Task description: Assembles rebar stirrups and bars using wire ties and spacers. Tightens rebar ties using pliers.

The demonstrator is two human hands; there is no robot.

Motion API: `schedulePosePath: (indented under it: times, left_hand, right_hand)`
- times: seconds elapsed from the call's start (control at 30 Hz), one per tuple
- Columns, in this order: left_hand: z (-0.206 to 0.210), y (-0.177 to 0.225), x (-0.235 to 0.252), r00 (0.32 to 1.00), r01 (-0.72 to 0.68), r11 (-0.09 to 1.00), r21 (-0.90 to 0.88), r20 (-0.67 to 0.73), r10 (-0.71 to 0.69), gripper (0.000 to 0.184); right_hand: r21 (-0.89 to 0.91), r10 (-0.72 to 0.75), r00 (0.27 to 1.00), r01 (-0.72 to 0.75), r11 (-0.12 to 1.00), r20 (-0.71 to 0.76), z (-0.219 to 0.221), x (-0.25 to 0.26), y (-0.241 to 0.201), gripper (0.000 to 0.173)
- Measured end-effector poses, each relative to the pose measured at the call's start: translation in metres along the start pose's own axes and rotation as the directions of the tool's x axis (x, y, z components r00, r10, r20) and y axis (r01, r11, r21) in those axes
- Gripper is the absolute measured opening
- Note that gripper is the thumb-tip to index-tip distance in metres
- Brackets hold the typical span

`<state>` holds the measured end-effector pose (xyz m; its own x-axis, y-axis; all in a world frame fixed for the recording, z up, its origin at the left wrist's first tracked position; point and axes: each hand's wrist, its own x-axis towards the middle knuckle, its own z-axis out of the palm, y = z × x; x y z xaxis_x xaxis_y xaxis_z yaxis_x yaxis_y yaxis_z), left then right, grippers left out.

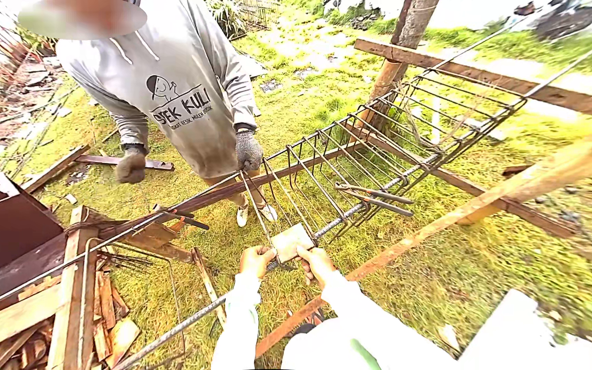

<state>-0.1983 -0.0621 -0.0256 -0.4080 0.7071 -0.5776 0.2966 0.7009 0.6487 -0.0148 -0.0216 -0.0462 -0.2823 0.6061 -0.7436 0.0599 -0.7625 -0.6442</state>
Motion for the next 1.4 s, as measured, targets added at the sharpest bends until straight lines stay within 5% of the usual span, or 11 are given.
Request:
schedulePosePath:
  times: [0.37, 0.73, 1.03, 1.4]
  left_hand:
    - [-0.003, 0.001, -0.003, 0.999, 0.024, 1.0, 0.012, -0.04, -0.023, 0.02]
    - [-0.001, 0.001, -0.004, 0.998, 0.058, 0.998, -0.035, -0.035, -0.059, 0.019]
    - [0.0, 0.0, -0.009, 0.995, 0.046, 0.998, -0.036, -0.082, -0.049, 0.019]
    - [0.001, 0.001, -0.005, 0.997, 0.027, 1.0, -0.009, -0.066, -0.028, 0.022]
  right_hand:
    - [0.065, -0.058, 0.995, 0.053, 0.996, 0.077, -0.002, 0.004, 0.003, 0.027]
    - [-0.12, 0.041, 0.995, -0.029, 0.992, 0.095, -0.004, 0.007, -0.005, 0.034]
    - [-0.168, -0.039, 0.99, 0.061, 0.984, 0.133, -0.003, 0.011, 0.007, 0.039]
    - [0.007, -0.069, 0.995, 0.068, 0.998, 0.072, -0.009, 0.011, 0.005, 0.029]
